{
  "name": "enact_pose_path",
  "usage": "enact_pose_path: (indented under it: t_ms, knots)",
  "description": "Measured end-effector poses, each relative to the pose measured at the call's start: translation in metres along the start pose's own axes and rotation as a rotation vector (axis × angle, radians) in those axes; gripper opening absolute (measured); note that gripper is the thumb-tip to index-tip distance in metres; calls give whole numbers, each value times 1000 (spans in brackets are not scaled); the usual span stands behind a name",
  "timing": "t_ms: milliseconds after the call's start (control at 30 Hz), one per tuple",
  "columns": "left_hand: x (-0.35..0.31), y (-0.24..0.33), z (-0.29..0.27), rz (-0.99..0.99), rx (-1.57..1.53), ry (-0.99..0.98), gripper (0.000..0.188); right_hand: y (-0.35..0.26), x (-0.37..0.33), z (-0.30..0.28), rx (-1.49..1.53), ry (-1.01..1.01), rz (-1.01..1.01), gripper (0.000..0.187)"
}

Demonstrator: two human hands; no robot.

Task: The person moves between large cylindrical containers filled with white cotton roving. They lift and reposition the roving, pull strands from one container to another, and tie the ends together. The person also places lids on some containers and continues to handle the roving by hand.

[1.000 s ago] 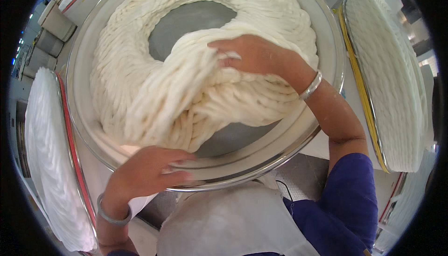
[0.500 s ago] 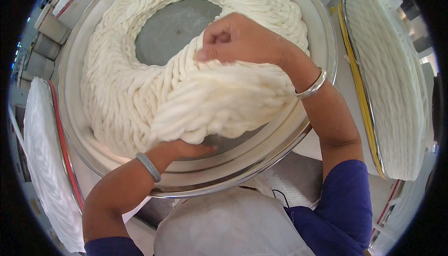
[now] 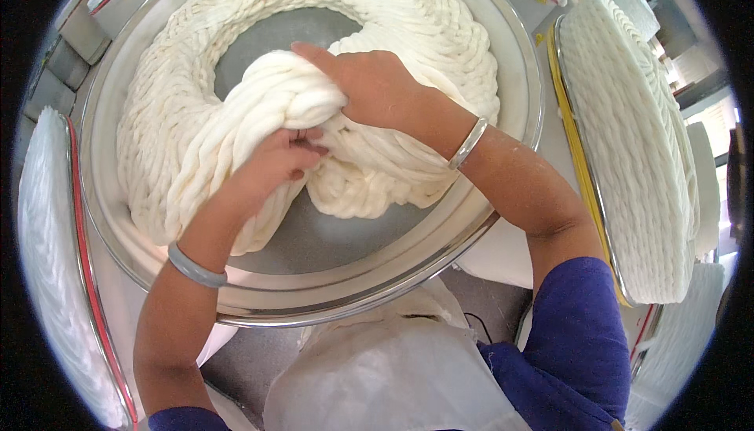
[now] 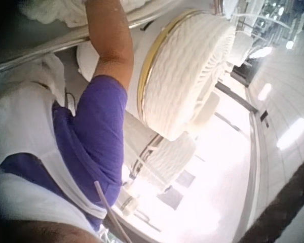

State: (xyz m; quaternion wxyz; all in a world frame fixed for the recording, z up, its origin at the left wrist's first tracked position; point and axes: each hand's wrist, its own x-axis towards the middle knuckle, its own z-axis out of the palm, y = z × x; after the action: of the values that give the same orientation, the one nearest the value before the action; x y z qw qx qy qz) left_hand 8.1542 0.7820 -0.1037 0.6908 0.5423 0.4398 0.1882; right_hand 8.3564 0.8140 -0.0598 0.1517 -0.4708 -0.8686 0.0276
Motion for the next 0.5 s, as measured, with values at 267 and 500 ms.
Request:
enact_pose_path:
  t_ms: [267,500]
  knots:
    - [10,8,76,-222,-185,81,51,-21,23,-13,143,75,-372,69]
    - [36,15,71,264,-849,209,49,-20,-23,-81,344,195,-429,38]
